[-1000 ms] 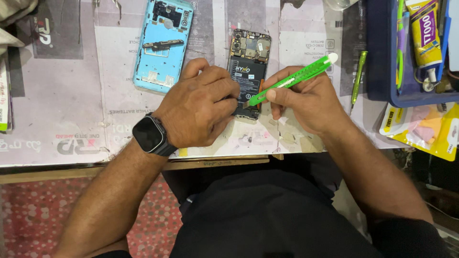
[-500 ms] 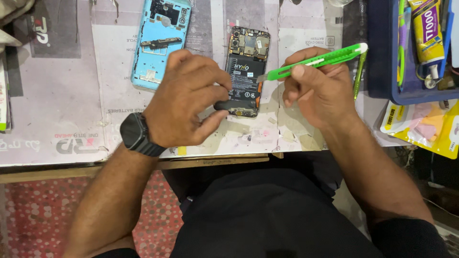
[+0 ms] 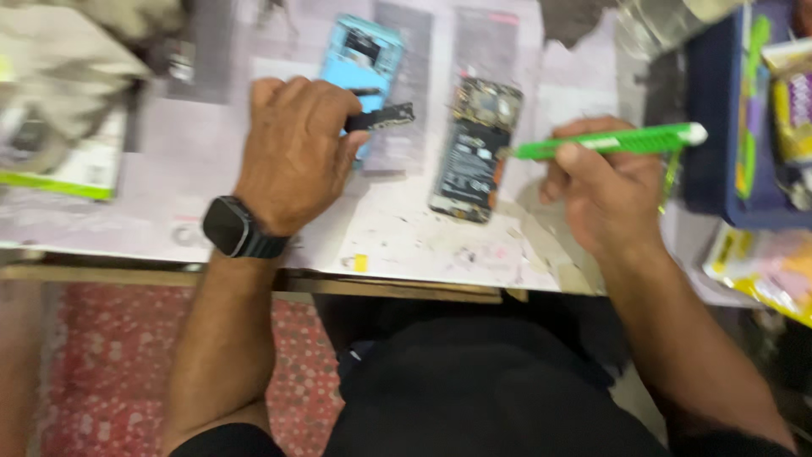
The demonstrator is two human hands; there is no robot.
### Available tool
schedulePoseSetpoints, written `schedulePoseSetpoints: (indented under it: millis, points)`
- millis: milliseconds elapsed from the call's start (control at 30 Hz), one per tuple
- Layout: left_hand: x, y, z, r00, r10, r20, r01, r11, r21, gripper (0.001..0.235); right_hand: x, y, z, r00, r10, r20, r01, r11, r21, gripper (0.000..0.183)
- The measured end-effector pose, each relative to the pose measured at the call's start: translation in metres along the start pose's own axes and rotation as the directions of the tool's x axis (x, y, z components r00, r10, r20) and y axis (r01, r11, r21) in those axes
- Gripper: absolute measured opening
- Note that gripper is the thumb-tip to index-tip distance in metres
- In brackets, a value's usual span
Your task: The person uses a green precision screwdriver and a green utility knife to work on the internal components of a disassembled smartphone. They pry at the battery area and manipulate small parts while the phone's back cover lies nearby on the workbench.
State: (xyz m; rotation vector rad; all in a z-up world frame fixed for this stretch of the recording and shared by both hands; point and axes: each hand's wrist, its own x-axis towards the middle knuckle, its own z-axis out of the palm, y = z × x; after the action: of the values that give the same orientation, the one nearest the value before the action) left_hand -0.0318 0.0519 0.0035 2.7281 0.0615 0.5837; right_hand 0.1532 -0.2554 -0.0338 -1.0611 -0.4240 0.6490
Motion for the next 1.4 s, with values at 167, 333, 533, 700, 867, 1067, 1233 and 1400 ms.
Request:
schedulePoseSetpoints:
  millis: [167,333,533,700,867,1067,1233,1400]
  points:
    - [-0.008,-0.015,-0.005,0.99,-0.117,-0.071,0.099,0.971,-0.217,0.012,-0.002,-0.002,0.002,1.0,0.026,-0.011,-0.026,1.0,-0.002,0.013]
    - [-0.01,-0.018,-0.001,0.955,-0.279,-0.099,0.218,0.887,-0.406,0.013,0.001,-0.004,0.007,0.999,0.042,-0.006,-0.042,0.999,-0.008,0.017]
    - [-0.01,-0.029,0.004,0.904,-0.418,-0.092,0.312,0.79,-0.528,0.018,0.002,-0.001,0.004,1.0,0.029,0.009,-0.029,1.0,0.002,0.016]
    - [-0.009,-0.034,0.003,0.868,-0.496,-0.035,0.346,0.653,-0.674,0.02,0.003,-0.001,0.006,1.0,0.023,-0.001,-0.023,0.999,-0.023,0.016]
    - [-0.006,-0.034,-0.004,0.849,-0.527,-0.016,0.398,0.661,-0.637,0.016,0.003,-0.001,0.006,1.0,0.019,0.018,-0.019,0.999,-0.029,0.016]
    - [0.01,-0.034,-0.004,0.871,-0.487,-0.061,0.39,0.761,-0.518,0.012,0.005,-0.001,0.007,1.0,0.02,0.009,-0.02,0.998,-0.066,0.016]
    - [0.021,-0.042,0.005,0.856,-0.516,-0.019,0.406,0.695,-0.593,0.01,0.004,-0.003,0.01,1.0,0.008,0.007,-0.007,0.994,-0.106,0.016]
    - [0.018,-0.055,0.013,0.908,-0.418,-0.021,0.348,0.782,-0.517,0.012,0.007,0.001,0.013,1.0,0.011,-0.018,-0.014,0.988,-0.152,0.018]
